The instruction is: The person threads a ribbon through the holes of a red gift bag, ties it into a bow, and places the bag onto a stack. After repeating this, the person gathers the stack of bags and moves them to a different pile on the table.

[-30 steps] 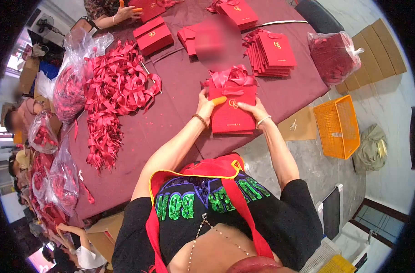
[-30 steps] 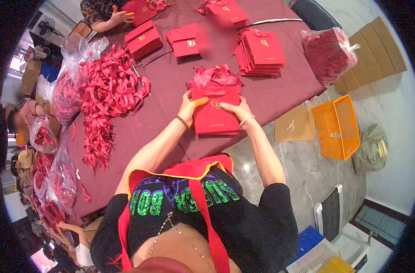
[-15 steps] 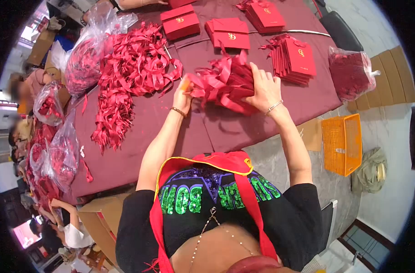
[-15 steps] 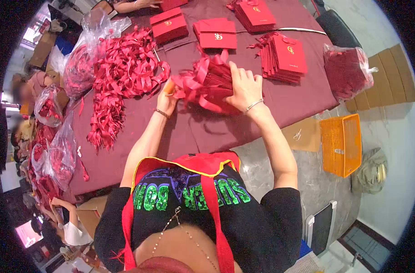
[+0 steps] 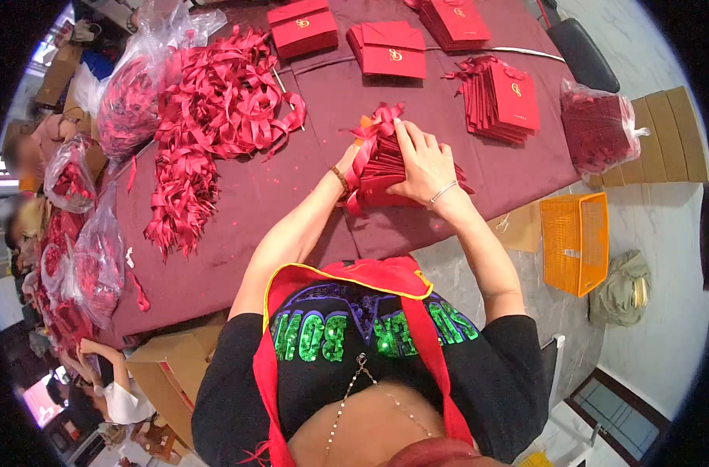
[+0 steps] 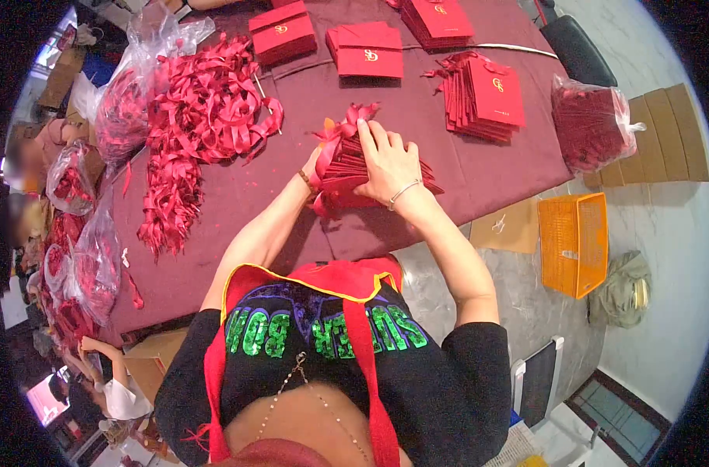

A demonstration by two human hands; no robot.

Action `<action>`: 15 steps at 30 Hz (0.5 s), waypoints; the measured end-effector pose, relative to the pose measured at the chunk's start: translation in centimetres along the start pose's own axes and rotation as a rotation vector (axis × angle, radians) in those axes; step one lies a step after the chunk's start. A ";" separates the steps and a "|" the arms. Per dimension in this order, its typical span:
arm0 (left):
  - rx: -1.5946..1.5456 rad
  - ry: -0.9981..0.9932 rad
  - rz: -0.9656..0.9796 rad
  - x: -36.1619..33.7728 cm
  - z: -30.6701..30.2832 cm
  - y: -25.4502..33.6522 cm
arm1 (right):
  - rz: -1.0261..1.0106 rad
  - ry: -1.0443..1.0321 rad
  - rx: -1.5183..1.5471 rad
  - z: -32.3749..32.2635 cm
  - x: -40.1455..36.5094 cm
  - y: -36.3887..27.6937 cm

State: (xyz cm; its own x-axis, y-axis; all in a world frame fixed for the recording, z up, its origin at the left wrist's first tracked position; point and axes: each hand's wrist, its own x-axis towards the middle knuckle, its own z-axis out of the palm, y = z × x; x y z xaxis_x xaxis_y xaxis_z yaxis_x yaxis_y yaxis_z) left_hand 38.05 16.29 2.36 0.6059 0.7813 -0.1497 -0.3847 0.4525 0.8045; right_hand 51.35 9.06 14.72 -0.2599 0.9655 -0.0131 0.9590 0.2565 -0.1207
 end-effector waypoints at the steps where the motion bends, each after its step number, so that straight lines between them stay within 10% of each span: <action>1: 0.346 -0.163 0.190 1.1 -2.8 -3.0 | -0.021 -0.004 0.008 0.1 -0.1 0.0; 4: -0.513 -0.255 -0.252 -0.6 1.3 4.9 | -0.042 0.033 0.014 0.4 0.0 0.4; 5: -0.186 0.177 -0.101 -0.6 3.4 6.4 | -0.039 0.032 0.012 0.3 0.0 0.4; 8: -0.106 0.001 0.150 1.0 4.4 3.2 | -0.038 0.027 0.018 0.3 0.4 1.0; 10: -0.312 0.120 -0.160 -1.5 7.0 7.4 | -0.060 0.074 0.038 0.6 0.1 1.5; 14: 0.082 -0.145 -0.019 -3.5 1.2 8.0 | 0.037 -0.021 0.114 -0.4 0.2 1.2; 15: 0.631 -0.221 0.071 -4.5 1.8 8.3 | 0.027 -0.009 0.128 -0.3 0.2 1.1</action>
State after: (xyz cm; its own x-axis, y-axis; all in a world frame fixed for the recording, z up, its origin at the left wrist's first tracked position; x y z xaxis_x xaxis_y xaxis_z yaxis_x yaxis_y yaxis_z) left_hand 33.37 15.74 10.72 0.7485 0.6630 -0.0168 0.0114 0.0125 0.9999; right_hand 52.43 9.53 14.89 -0.2358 0.9714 -0.0274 0.9436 0.2221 -0.2456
